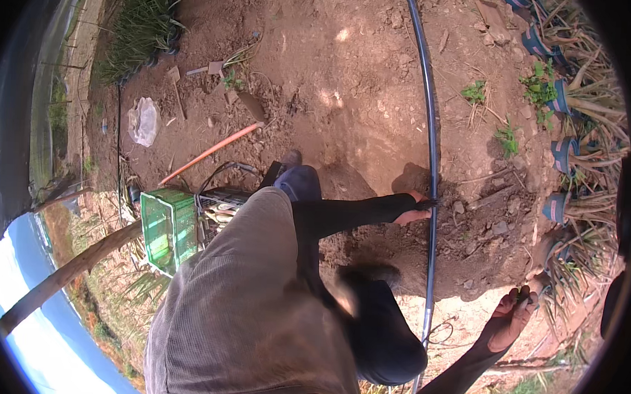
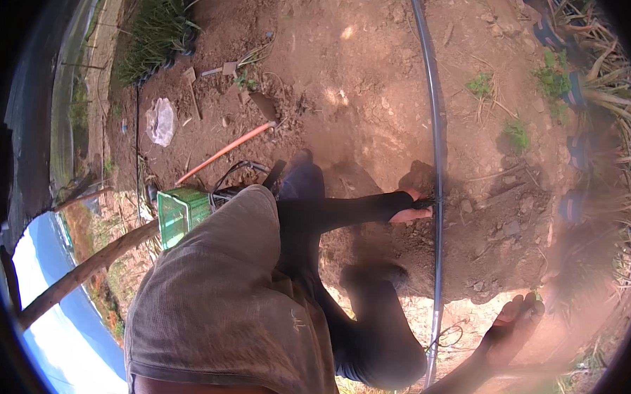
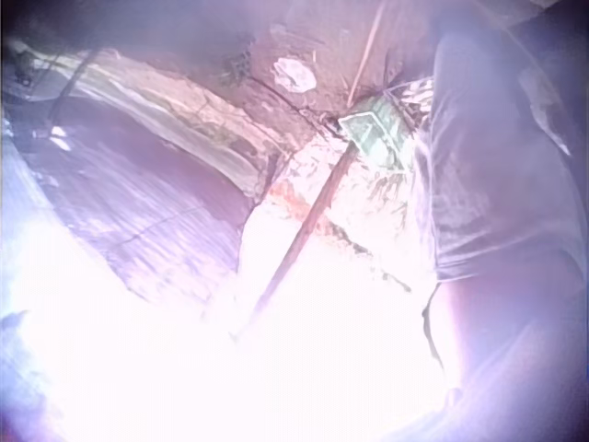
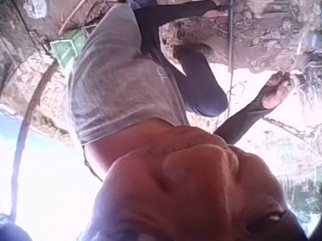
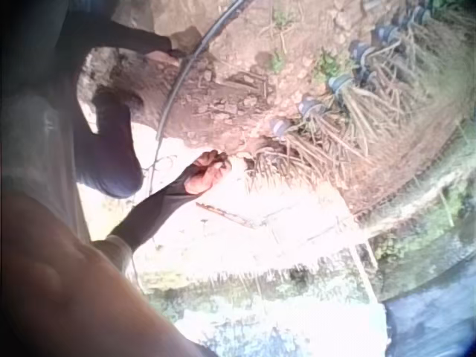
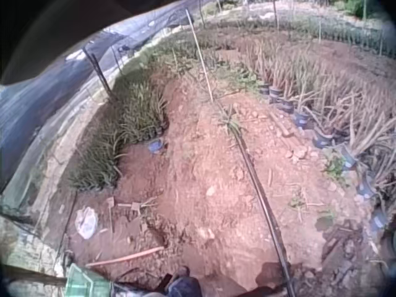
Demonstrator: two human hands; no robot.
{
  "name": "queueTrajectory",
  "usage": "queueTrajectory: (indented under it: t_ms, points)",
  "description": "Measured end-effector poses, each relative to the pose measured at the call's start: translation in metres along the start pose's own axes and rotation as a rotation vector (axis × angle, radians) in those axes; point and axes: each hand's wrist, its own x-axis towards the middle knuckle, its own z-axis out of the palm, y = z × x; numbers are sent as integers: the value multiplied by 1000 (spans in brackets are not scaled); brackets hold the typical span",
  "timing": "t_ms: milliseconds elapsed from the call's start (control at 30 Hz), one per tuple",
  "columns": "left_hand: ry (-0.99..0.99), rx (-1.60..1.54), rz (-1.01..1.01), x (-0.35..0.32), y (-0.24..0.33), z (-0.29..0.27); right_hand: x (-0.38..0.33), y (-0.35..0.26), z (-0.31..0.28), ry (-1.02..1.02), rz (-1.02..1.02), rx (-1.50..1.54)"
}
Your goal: The person assembles an irrigation system by connecting black tubing to a white stake with a green connector. They walk between rows of potted plants, pick up tubing and stakes, and secure the connections in the ground.
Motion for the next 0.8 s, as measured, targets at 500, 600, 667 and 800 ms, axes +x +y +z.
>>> queueTrajectory:
  t_ms: [500,600,667,800]
  points:
    - [626,-265,-95,-436,-120,-252,-148,177,387,-684,633,-32]
    - [812,-497,-160,-499,-139,-245,-174,181,457,-815,704,18]
    - [934,-651,-189,-537,-135,-248,-184,185,495,-943,699,-51]
    - [1196,-879,-24,-593,-185,-211,-207,189,564,-1163,791,-110]
